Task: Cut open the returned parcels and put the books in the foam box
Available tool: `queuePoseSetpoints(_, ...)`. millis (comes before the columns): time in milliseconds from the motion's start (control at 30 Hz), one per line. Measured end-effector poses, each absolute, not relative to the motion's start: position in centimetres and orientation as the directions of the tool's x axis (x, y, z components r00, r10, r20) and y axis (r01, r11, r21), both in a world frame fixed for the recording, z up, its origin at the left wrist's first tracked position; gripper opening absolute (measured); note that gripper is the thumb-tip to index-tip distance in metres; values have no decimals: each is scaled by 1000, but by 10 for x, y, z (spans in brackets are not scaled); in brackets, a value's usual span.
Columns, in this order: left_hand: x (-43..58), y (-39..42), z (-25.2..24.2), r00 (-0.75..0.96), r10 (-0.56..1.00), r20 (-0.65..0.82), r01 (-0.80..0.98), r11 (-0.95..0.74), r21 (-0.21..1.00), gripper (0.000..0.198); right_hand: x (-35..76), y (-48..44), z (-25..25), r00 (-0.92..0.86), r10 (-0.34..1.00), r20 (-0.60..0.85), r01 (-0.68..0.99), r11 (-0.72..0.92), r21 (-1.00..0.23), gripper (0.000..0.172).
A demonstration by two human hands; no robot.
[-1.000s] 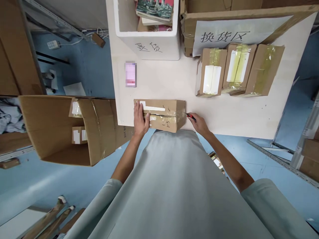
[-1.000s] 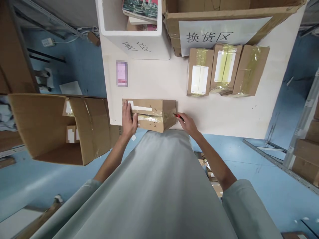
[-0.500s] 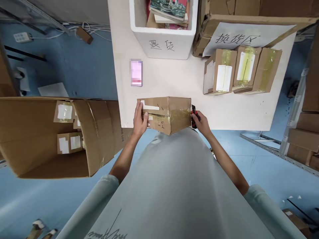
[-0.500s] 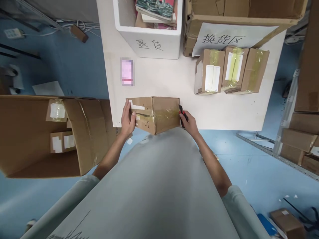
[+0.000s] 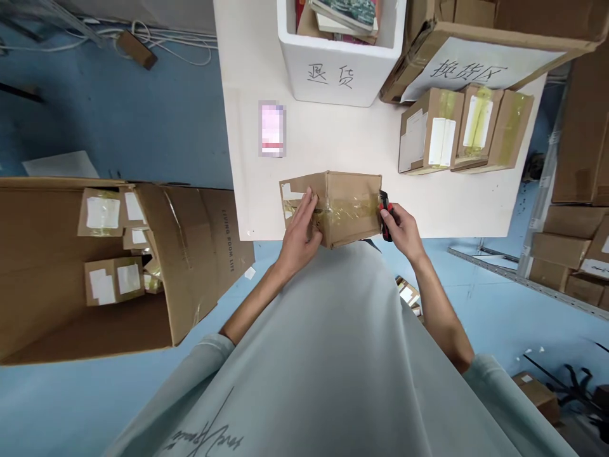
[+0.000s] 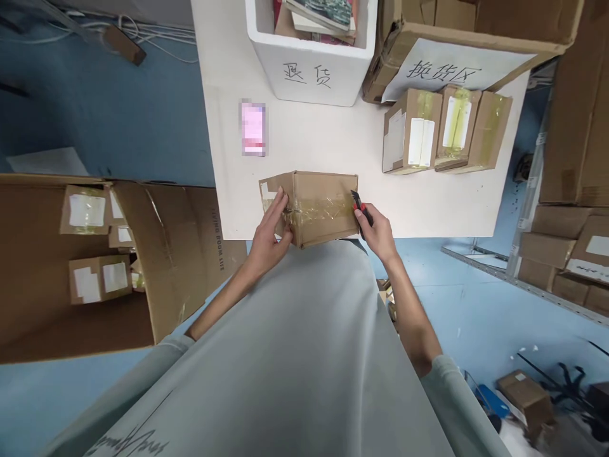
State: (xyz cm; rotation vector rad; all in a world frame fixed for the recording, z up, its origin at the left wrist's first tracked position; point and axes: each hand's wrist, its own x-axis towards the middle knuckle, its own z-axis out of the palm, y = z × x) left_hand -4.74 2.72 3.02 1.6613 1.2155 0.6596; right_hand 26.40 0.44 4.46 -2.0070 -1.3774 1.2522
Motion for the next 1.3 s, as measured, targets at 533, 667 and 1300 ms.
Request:
queuePoseSetpoints(533, -21, 89, 5, 330, 935, -131, 275, 37, 961, 57, 249, 9, 105, 303, 919, -253, 904, -361, -228, 49)
queuePoseSetpoints(667, -13, 132, 10, 505, 851, -143, 360, -57, 931, 48, 228, -6, 120, 403, 882, -245, 876, -449, -177, 50)
queuePoseSetpoints(1300, -16, 144, 3, 551, 815, -181, 301, 8, 953, 39, 150, 13, 126, 141, 794, -591, 885, -369, -285, 49)
